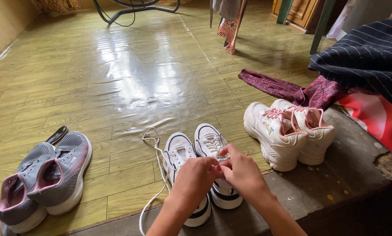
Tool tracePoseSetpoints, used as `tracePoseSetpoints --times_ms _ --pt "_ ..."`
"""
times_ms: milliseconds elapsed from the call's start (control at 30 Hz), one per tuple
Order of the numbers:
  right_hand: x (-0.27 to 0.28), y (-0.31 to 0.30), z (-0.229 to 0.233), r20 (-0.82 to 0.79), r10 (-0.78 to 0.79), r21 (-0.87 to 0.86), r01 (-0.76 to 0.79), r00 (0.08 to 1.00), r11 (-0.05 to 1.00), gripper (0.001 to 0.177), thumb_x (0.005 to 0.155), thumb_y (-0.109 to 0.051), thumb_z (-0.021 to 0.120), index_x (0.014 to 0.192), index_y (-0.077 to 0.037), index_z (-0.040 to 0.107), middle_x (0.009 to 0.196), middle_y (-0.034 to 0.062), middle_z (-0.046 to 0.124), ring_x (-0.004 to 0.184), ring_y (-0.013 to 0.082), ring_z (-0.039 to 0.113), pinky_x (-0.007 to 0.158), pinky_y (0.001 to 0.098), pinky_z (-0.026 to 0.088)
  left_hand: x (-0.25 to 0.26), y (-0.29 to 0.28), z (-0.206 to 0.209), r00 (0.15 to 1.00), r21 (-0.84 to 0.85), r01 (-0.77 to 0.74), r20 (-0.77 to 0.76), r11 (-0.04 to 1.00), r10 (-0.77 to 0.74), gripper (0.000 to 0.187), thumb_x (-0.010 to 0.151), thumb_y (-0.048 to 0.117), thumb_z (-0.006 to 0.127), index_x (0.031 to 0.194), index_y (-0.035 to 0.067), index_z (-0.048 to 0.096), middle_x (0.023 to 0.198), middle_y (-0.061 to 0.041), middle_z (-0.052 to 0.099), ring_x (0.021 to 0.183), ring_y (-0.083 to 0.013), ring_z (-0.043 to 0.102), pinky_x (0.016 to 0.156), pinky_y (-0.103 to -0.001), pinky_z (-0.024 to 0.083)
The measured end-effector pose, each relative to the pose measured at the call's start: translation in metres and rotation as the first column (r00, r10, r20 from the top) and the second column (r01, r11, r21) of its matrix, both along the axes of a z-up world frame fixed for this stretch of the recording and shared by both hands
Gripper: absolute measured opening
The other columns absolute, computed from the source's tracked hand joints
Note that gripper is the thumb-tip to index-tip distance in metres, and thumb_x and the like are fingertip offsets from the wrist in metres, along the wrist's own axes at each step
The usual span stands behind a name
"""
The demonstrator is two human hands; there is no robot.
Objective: The person unlaces a pair of white sneakers and then relaces them. They remove the laces from the eyelets, then thread the laces back through the eyelets and tie a knot.
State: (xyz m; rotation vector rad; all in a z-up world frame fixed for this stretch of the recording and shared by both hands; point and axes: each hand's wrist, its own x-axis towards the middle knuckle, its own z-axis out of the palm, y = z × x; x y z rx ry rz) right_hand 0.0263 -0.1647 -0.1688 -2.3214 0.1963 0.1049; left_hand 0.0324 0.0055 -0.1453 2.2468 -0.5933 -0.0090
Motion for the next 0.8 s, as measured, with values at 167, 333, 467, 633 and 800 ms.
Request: tracePoseSetpoints --times_ms 167,333,467,633,800 --pt "-0.011 -0.006 0.000 0.106 0.086 -0.057 -0.081 0.991 0.995 0.021 0.094 -0.012 0.063 0.114 -0.008 0.061 0.097 0.0136 0.081 0.094 0.0249 0.080 0.081 0.0373 0.060 0.002 -0.013 -0.021 0.995 0.037 -0.005 0.102 0.999 0.002 0.014 0.092 0.020 0.071 0.092 0.011 0.080 0.079 -0.016 0.075 0.072 -0.0325 0.073 0.068 -0.044 0.057" --pt "-0.020 -0.011 -0.009 0.174 0.062 0.002 -0.064 0.983 0.998 0.035 0.094 -0.011 0.060 0.122 -0.004 0.039 0.111 0.0180 0.071 0.096 0.0296 0.078 0.082 0.0413 0.061 0.015 -0.033 -0.028 0.988 0.324 -0.091 0.146 0.942 0.045 0.032 0.090 0.028 0.077 0.102 0.002 0.062 0.078 -0.013 0.071 0.074 -0.0312 0.073 0.063 -0.042 0.058" --pt "-0.031 -0.014 -0.010 0.129 0.117 0.010 -0.119 0.985 0.993 0.049 0.093 -0.013 0.062 0.134 -0.009 0.035 0.110 0.0160 0.075 0.099 0.0315 0.076 0.088 0.0429 0.057 0.018 -0.039 -0.026 0.965 0.370 -0.091 0.261 0.925 -0.010 0.012 0.080 0.012 0.076 0.084 0.005 0.068 0.075 -0.012 0.071 0.074 -0.0285 0.071 0.064 -0.041 0.056" --pt "-0.050 -0.013 -0.014 0.373 0.242 -0.052 -0.240 0.896 0.969 0.072 0.080 -0.016 0.078 0.133 -0.004 0.032 0.124 0.0235 0.061 0.119 0.0339 0.060 0.100 0.0442 0.049 0.019 -0.029 -0.028 0.958 0.323 0.087 0.233 0.943 -0.168 0.004 0.079 0.009 0.073 0.075 0.010 0.074 0.077 -0.008 0.074 0.084 -0.0277 0.066 0.074 -0.042 0.052" --pt "-0.052 -0.001 -0.018 0.111 0.156 -0.246 -0.125 0.981 0.961 0.104 0.071 -0.032 0.091 0.150 -0.012 0.027 0.143 0.0184 0.047 0.133 0.0331 0.045 0.107 0.0446 0.040 0.014 -0.018 -0.030 0.973 0.201 0.084 0.196 0.976 -0.124 0.008 0.087 0.007 0.065 0.093 0.006 0.071 0.087 -0.012 0.073 0.088 -0.0303 0.065 0.080 -0.042 0.052"
